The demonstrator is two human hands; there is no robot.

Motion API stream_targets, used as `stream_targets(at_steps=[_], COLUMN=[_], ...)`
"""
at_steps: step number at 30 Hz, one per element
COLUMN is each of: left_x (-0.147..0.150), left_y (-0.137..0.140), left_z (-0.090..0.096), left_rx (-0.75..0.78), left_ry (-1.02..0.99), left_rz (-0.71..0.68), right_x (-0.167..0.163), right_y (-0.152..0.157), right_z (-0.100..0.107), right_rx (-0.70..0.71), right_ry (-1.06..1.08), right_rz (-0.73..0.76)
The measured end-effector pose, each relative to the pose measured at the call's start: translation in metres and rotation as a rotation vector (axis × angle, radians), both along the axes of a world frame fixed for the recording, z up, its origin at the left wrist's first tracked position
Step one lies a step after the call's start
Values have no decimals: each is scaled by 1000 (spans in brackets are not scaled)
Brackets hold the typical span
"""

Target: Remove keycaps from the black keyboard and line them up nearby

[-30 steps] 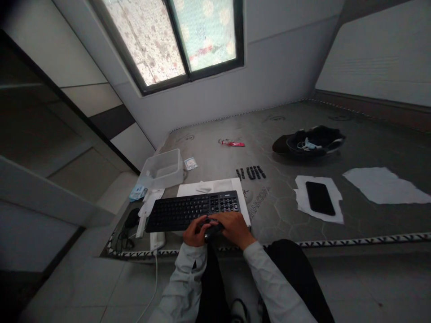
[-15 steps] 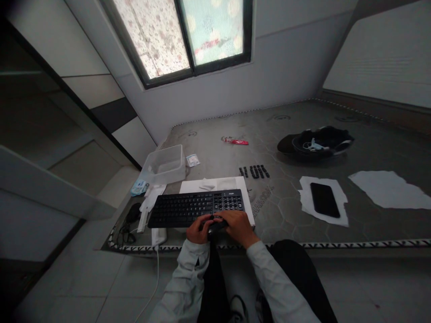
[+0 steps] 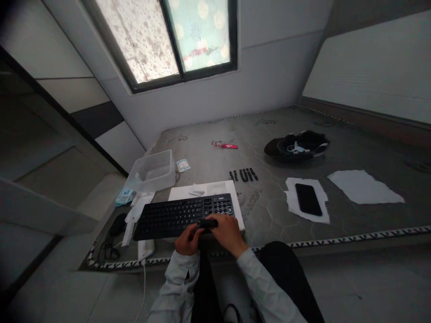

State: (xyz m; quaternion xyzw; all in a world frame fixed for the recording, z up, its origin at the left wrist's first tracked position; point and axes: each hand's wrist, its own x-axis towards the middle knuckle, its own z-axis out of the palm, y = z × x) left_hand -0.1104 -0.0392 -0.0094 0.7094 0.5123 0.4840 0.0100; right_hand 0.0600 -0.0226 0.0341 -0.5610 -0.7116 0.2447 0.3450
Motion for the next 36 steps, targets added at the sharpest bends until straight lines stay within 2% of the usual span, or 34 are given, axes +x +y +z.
stream_targets(at_steps=[6,9,12,14,17,18,21,25,30,36], left_x=[-2,-4,-6,-6,-7,-8,-9,-12,-11,-7], left_y=[5,7,9,10,11,11,11,11,10,9], left_z=[-6,-8,-7,-6,-7,-7,-8,-8,-8,-6], left_rx=[85,71,59,58,62,69,78,58,34,44], left_ry=[25,-4,-20,-10,7,12,10,24,41,29], left_rz=[44,35,10,-11,-44,-46,-26,24,10,-11], right_x=[2,11,40,70,116,128,146,145,144,149], right_y=[-3,5,29,53,88,99,125,157,191,215], right_z=[6,11,15,12,-6,-14,-40,-65,-86,-104], right_rx=[-30,5,15,-28,-186,-254,-333,-383,-455,-514], right_ry=[-43,-19,3,-8,-71,-85,-90,-115,-161,-216], right_rz=[24,-41,-244,-406,-664,-694,-674,-609,-581,-568])
